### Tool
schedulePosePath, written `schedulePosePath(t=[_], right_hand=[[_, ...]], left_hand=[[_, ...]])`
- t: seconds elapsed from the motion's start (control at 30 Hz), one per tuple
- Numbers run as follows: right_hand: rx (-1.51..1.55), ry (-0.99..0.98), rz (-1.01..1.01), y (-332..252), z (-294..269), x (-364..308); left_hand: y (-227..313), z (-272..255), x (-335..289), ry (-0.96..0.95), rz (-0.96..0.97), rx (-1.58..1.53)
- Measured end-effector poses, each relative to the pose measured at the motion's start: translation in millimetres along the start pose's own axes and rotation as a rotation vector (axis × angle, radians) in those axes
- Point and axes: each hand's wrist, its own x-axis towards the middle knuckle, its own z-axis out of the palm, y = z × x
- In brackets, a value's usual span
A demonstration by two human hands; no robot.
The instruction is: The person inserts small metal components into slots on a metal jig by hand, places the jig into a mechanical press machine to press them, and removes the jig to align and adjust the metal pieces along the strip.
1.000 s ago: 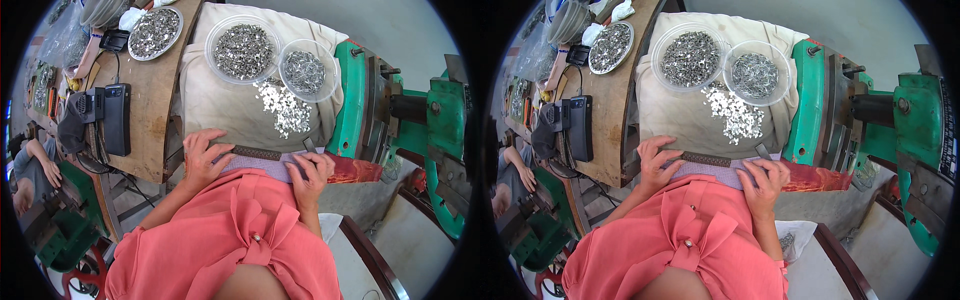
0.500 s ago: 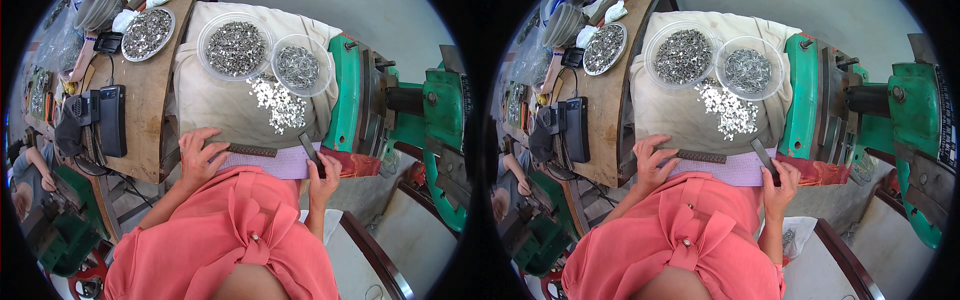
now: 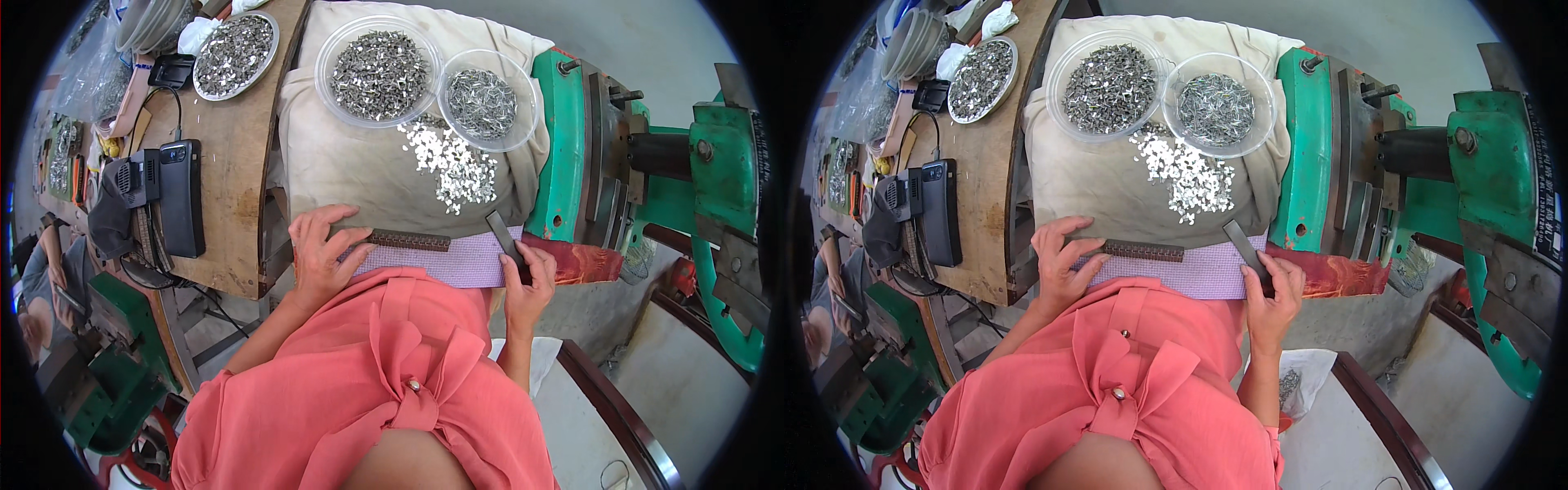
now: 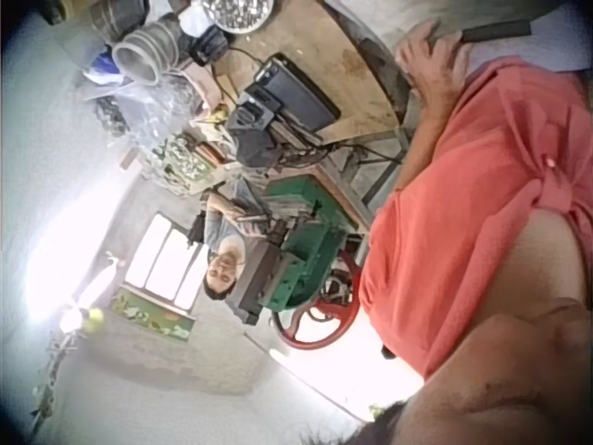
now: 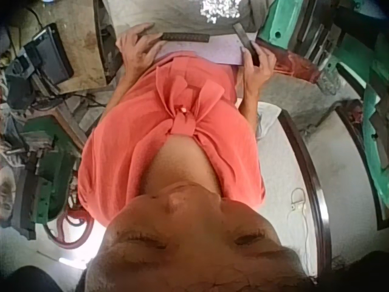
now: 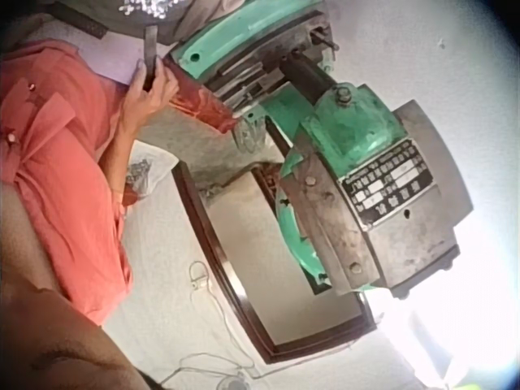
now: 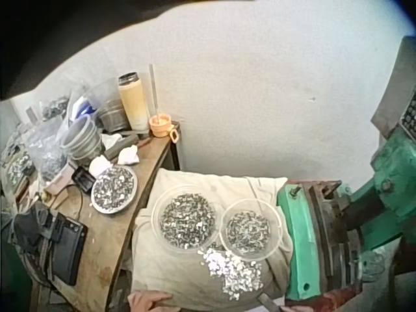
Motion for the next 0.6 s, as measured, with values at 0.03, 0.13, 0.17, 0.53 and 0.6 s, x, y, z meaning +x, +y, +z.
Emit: schedulePosePath(t=[0.03, 0.13, 0.17, 0.53, 0.6], right_hand=[[0.000, 0.000, 0.000, 0, 0, 0], [0.015, 0.006, 0.022, -1, 0, 1], [0.006, 0.004, 0.034, -2, -1, 1], [-0.056, -0.108, 0.098, -1, -17, 2], [0.015, -0.131, 0.184, -5, -18, 4]], left_hand=[[0, 0, -1, -0.006, -0.007, -0.006], [0, 0, -1, -0.010, -0.014, -0.011], [0, 0, -1, -0.009, -0.015, -0.011], [1, -1, 1, -0.023, -0.039, -0.021], [3, -2, 2, -0.028, -0.046, -0.024]])
